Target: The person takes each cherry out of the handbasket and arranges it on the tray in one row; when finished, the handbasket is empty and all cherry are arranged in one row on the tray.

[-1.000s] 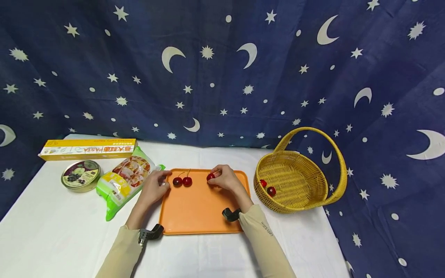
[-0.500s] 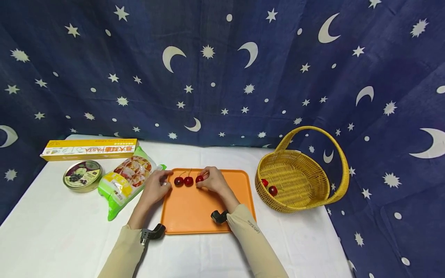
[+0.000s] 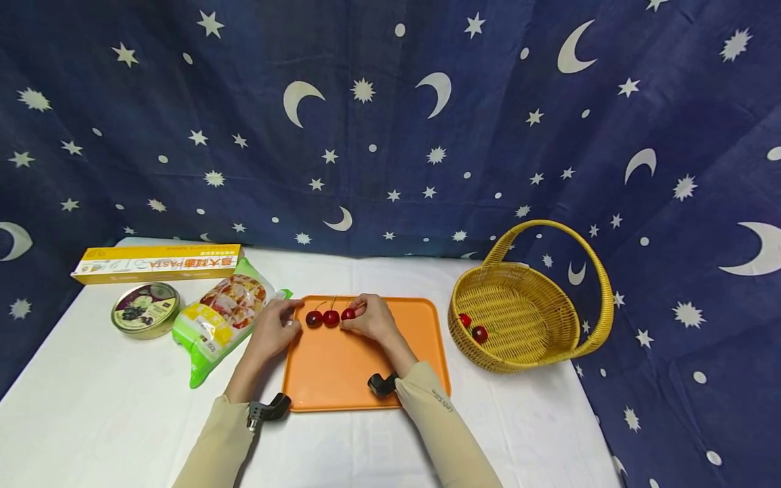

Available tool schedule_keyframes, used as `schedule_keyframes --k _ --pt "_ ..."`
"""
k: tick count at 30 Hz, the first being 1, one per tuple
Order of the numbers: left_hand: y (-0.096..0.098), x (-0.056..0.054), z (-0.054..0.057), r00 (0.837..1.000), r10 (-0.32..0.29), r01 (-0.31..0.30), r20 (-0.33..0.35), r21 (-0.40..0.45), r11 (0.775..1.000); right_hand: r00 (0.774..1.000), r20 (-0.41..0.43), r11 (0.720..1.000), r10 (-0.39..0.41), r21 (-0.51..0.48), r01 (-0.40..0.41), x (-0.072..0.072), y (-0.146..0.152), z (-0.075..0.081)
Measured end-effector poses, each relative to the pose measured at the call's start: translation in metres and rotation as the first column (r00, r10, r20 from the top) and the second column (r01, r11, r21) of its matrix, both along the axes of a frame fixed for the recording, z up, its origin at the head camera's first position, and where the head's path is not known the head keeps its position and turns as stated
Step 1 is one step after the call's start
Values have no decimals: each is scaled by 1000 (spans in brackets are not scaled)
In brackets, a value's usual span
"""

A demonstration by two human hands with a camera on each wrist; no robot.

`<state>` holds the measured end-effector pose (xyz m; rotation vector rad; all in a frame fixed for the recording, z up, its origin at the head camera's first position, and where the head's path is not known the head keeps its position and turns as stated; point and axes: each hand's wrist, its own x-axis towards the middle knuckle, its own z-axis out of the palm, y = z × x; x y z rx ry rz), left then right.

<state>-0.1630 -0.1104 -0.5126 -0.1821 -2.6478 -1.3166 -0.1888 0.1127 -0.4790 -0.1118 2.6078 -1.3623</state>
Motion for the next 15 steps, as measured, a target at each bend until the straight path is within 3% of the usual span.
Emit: schedule_keyframes --k 15 --pt "0 -1 -2 1000 -6 7 -13 6 1000 998 17 997 57 -49 -56 1 6 0"
